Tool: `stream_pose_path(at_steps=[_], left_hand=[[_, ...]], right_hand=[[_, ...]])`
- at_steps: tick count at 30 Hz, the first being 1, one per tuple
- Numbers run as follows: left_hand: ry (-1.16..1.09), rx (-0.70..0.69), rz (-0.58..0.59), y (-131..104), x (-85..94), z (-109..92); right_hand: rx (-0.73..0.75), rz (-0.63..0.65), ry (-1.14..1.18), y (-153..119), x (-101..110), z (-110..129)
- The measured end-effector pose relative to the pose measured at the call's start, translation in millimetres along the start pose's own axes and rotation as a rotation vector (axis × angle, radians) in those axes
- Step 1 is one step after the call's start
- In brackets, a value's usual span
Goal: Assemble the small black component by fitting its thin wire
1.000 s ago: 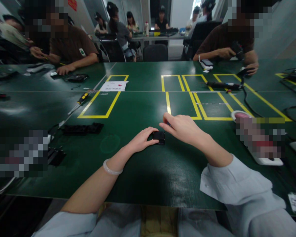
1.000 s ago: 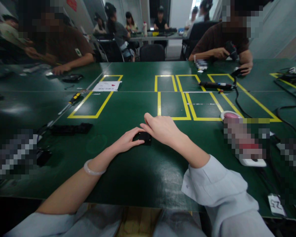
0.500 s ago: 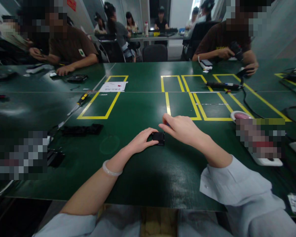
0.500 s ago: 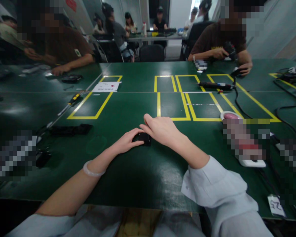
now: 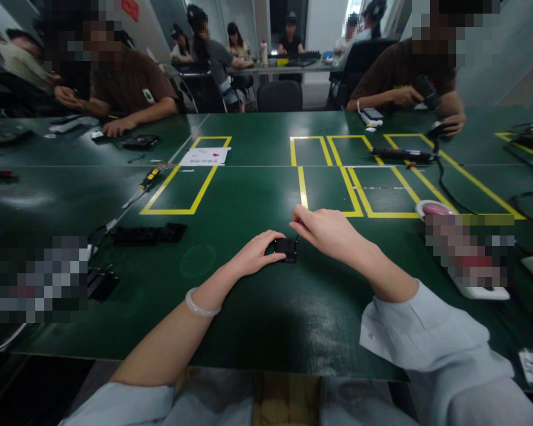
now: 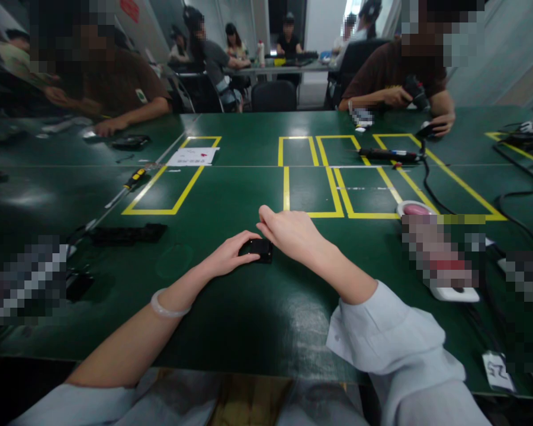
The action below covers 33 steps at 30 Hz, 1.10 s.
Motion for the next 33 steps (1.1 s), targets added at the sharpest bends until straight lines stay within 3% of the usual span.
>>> stream_pose_path(at_steps=[33], left_hand=[[0.012, -0.007, -0.008, -0.3, -1.0, 1.2]], right_hand=[[0.015, -0.01, 0.024, -1.0, 1.7, 3.2]])
Point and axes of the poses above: each hand's wrist, its own y-axis towards the middle knuckle, its own x-axis out of the back of the hand, z = x × y, the point moved 10 cm from there along y, towards the middle knuckle, and after that the axes turned 8 degrees about y, right-handed, at the moved point
